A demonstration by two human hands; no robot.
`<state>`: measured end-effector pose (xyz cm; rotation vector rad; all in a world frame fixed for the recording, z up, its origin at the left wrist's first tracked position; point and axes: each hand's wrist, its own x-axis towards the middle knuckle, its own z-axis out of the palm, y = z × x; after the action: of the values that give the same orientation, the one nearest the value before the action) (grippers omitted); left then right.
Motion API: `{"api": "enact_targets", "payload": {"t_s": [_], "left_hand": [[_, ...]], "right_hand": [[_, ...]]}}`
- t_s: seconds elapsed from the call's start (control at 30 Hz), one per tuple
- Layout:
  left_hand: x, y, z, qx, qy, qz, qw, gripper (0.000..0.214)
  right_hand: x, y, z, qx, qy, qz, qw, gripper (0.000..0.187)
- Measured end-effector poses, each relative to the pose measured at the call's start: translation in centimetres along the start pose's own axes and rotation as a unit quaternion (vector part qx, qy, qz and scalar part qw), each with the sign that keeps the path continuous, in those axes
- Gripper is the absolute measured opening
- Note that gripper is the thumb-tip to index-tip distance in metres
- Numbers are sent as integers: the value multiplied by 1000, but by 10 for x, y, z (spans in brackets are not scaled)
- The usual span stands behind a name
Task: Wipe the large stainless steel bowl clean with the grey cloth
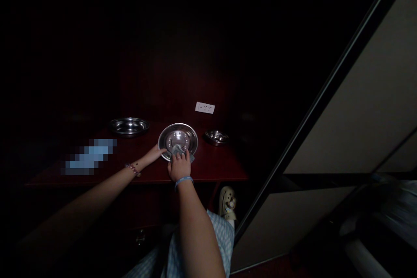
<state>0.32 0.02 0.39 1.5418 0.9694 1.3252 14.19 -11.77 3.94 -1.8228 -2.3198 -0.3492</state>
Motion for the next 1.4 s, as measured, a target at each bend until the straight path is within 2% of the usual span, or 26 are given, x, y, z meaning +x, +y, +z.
{"api": "enact_targets", "payload": {"t_s": [0.4, 0.87, 1.13, 1.4], "left_hand": [[0, 4, 1, -17, -10, 9, 1000, 51], [-8, 20, 2, -33, -11, -7, 999, 43], [-7, 17, 3, -41, -2, -9, 999, 37], [-4, 13, 2, -36, -9, -7, 999, 41]], "right_hand": [[-1, -2, 0, 8, 5, -18, 1000, 51], [0, 1, 11, 25, 21, -30, 999, 52], [0, 0, 11, 50, 14, -43, 998, 56], [-1, 0, 9, 67, 16, -51, 996, 57]]}}
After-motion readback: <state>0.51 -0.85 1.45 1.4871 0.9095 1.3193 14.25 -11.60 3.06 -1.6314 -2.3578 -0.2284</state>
